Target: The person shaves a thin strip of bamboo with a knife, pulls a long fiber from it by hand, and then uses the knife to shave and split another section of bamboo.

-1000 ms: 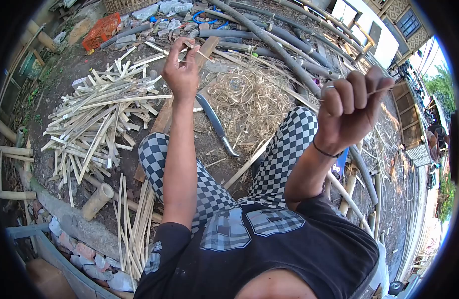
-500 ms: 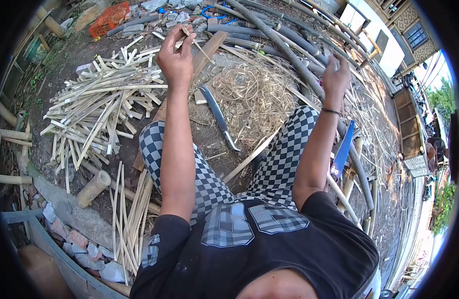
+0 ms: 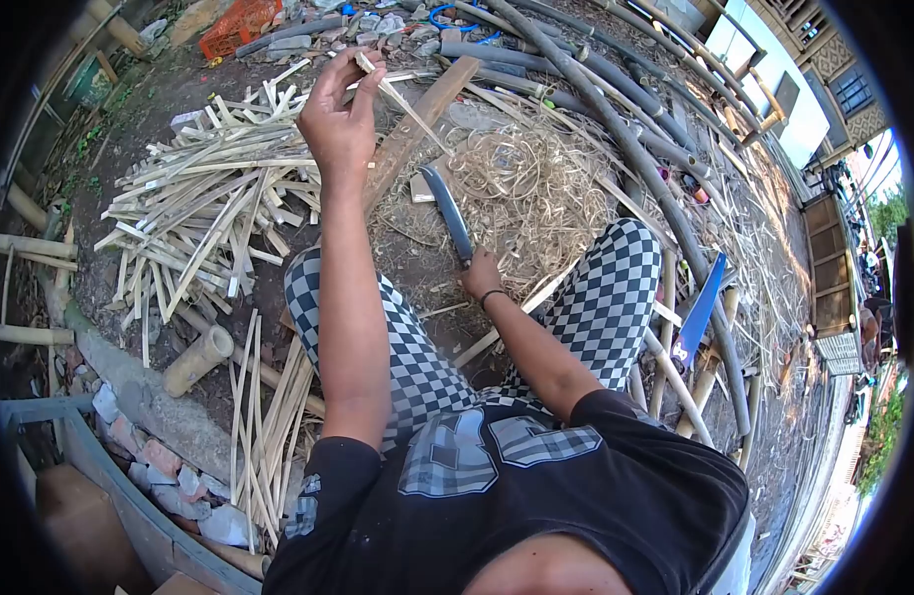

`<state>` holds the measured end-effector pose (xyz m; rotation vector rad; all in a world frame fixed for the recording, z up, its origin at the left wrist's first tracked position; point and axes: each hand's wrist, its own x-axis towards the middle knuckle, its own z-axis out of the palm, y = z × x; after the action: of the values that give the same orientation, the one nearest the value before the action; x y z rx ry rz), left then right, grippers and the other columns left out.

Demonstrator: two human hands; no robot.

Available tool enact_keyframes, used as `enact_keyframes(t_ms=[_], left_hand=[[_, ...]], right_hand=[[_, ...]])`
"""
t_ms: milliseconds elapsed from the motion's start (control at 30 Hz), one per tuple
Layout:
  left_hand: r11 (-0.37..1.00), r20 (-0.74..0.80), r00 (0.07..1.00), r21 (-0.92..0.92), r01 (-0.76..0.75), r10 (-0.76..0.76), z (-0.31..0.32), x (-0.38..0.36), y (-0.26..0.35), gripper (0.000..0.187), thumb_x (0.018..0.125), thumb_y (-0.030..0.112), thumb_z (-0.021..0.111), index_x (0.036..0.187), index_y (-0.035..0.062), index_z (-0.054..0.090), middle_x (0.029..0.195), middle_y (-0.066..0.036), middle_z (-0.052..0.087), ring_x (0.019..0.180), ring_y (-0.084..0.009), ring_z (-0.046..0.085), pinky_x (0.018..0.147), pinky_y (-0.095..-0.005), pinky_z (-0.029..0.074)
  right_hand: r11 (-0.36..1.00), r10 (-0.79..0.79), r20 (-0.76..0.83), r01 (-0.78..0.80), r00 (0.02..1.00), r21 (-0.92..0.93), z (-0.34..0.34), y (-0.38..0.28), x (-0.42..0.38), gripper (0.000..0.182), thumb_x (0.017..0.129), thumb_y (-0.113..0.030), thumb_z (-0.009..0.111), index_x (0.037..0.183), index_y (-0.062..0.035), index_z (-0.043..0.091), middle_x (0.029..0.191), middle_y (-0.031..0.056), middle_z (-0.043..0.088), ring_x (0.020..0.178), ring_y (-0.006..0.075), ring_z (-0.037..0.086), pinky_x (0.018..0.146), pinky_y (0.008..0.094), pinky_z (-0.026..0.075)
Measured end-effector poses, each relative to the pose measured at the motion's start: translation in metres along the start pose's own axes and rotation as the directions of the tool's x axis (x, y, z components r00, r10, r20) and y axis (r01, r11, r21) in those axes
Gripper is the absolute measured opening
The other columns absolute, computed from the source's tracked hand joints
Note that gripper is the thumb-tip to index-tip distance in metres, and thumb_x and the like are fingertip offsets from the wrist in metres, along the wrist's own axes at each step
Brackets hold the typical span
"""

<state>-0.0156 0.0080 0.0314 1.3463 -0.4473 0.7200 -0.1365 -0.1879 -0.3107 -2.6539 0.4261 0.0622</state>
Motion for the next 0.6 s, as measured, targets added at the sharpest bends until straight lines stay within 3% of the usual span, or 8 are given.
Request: enact_keyframes(t_ms=[200, 333, 367, 400, 433, 500, 533, 600], left_hand=[[1.000, -0.009, 1.000, 0.021, 0.006, -0.006, -0.008, 0.002, -0.007, 0.030, 0.087, -0.003, 0.068, 0.116, -0.0049, 0.062, 0.104, -0.012, 0.071, 0.097, -0.0160, 0.067, 0.089, -0.0295, 0.053], [0.999, -0.046, 0.999, 0.040, -0.006, 0.007, -0.014, 0.007, -0.003, 0.029, 0.087, -0.001, 0.070, 0.115, -0.0045, 0.063, 0.104, -0.012, 0.071, 0.097, -0.0164, 0.068, 0.089, -0.0297, 0.054], [0.999, -0.039, 0.999, 0.040, -0.009, 0.011, -0.016, 0.009, -0.002, 0.029, 0.087, -0.001, 0.070, 0.115, -0.0045, 0.063, 0.104, -0.012, 0.071, 0.097, -0.0164, 0.068, 0.089, -0.0297, 0.054], [0.999, -0.045, 0.999, 0.048, 0.002, 0.000, -0.019, 0.010, 0.000, 0.032, 0.087, -0.001, 0.070, 0.117, -0.0057, 0.060, 0.105, -0.013, 0.071, 0.098, -0.0166, 0.067, 0.091, -0.0293, 0.052], [0.998, -0.051, 0.999, 0.057, 0.012, -0.009, -0.022, 0.011, 0.001, 0.036, 0.087, -0.001, 0.070, 0.120, -0.0070, 0.058, 0.106, -0.015, 0.071, 0.099, -0.0167, 0.067, 0.092, -0.0289, 0.051], [0.999, -0.050, 0.999, 0.050, 0.001, 0.001, -0.022, 0.012, 0.001, 0.036, 0.087, -0.001, 0.070, 0.120, -0.0057, 0.058, 0.106, -0.015, 0.070, 0.099, -0.0169, 0.067, 0.091, -0.0288, 0.051], [0.999, -0.054, 0.999, 0.035, 0.005, -0.003, -0.021, 0.012, -0.001, 0.033, 0.087, -0.001, 0.070, 0.118, -0.0044, 0.060, 0.104, -0.013, 0.071, 0.099, -0.0166, 0.067, 0.090, -0.0291, 0.052], [0.998, -0.025, 0.999, 0.059, -0.026, 0.027, -0.019, 0.011, 0.001, 0.031, 0.087, -0.002, 0.069, 0.116, -0.0021, 0.061, 0.103, -0.012, 0.071, 0.097, -0.0163, 0.068, 0.089, -0.0291, 0.054]], right_hand=[[0.998, 0.048, 0.131, -0.054, 0.990, 0.039, -0.018, -0.002, 0.000, 0.037, 0.079, -0.021, 0.068, 0.103, 0.0051, 0.059, 0.103, 0.0304, 0.063, 0.099, 0.0432, 0.063, 0.089, 0.0481, 0.051], [0.922, 0.192, 0.187, -0.243, 0.963, 0.301, -0.023, -0.006, 0.002, 0.041, 0.085, -0.033, 0.058, 0.092, 0.0067, 0.066, 0.095, 0.0320, 0.066, 0.097, 0.0421, 0.066, 0.088, 0.0455, 0.051], [0.877, 0.226, 0.210, -0.292, 0.951, 0.382, -0.023, -0.006, 0.004, 0.042, 0.086, -0.034, 0.056, 0.092, 0.0067, 0.067, 0.096, 0.0327, 0.066, 0.098, 0.0435, 0.066, 0.088, 0.0457, 0.051], [0.751, 0.254, 0.327, -0.399, 0.910, 0.526, -0.021, -0.002, 0.009, 0.047, 0.093, -0.039, 0.051, 0.100, 0.0063, 0.063, 0.084, 0.0247, 0.067, 0.078, 0.0369, 0.068, 0.071, 0.0457, 0.055], [0.746, 0.254, 0.325, -0.399, 0.911, 0.534, -0.035, -0.011, 0.004, 0.047, 0.093, -0.039, 0.051, 0.100, 0.0063, 0.063, 0.084, 0.0247, 0.067, 0.078, 0.0369, 0.068, 0.071, 0.0457, 0.055], [0.152, 0.067, 0.668, -0.669, 0.741, 0.727, -0.081, -0.034, -0.011, 0.058, 0.099, -0.047, 0.043, 0.100, 0.0096, 0.056, 0.067, 0.0080, 0.052, 0.052, 0.0193, 0.051, 0.046, 0.0362, 0.045], [0.216, 0.132, 0.621, -0.634, 0.773, 0.743, -0.124, -0.062, -0.033, 0.051, 0.101, -0.048, 0.046, 0.108, 0.0024, 0.049, 0.065, 0.0035, 0.047, 0.051, 0.0140, 0.049, 0.042, 0.0290, 0.042], [0.240, 0.137, 0.556, -0.573, 0.819, 0.784, -0.142, -0.071, -0.050, 0.047, 0.100, -0.046, 0.049, 0.108, -0.0003, 0.048, 0.067, 0.0037, 0.048, 0.051, 0.0142, 0.050, 0.042, 0.0294, 0.042]])
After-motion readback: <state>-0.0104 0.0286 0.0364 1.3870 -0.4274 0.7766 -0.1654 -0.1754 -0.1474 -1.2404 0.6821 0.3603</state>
